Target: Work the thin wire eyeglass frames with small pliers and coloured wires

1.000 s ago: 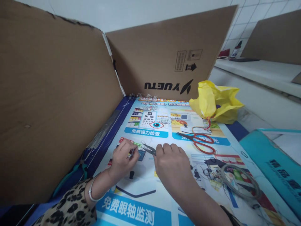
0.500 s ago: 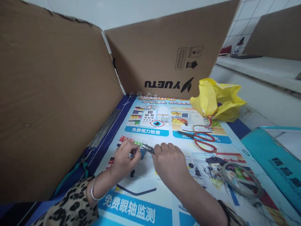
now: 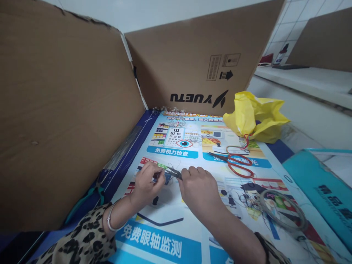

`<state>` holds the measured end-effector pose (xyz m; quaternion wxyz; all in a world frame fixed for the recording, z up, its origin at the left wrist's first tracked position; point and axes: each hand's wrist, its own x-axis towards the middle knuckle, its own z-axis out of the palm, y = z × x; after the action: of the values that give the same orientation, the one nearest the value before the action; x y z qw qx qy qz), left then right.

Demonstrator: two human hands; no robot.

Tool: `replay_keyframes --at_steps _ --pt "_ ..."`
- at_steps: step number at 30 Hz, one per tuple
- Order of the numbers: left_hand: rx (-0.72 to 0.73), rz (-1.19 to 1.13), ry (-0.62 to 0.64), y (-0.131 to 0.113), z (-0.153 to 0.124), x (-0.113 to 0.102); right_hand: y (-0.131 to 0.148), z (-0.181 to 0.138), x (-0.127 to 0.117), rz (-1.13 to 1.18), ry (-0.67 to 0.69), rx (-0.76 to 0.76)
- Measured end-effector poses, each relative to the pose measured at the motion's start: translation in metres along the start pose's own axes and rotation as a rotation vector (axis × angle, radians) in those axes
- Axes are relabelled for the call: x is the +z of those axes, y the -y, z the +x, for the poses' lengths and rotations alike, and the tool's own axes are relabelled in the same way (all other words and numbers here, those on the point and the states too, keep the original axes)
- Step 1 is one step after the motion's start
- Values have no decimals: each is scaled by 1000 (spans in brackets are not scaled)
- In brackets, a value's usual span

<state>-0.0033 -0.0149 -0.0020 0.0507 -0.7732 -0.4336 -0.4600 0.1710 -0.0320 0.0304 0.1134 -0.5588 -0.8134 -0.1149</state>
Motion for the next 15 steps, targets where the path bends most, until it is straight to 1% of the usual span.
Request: replay_keyframes --at_steps 6,15 --pt "-5 52 9 1 -2 0 1 0 2 3 -4 -3" --pt "-10 56 18 -1 -1 0 1 0 1 24 25 11"
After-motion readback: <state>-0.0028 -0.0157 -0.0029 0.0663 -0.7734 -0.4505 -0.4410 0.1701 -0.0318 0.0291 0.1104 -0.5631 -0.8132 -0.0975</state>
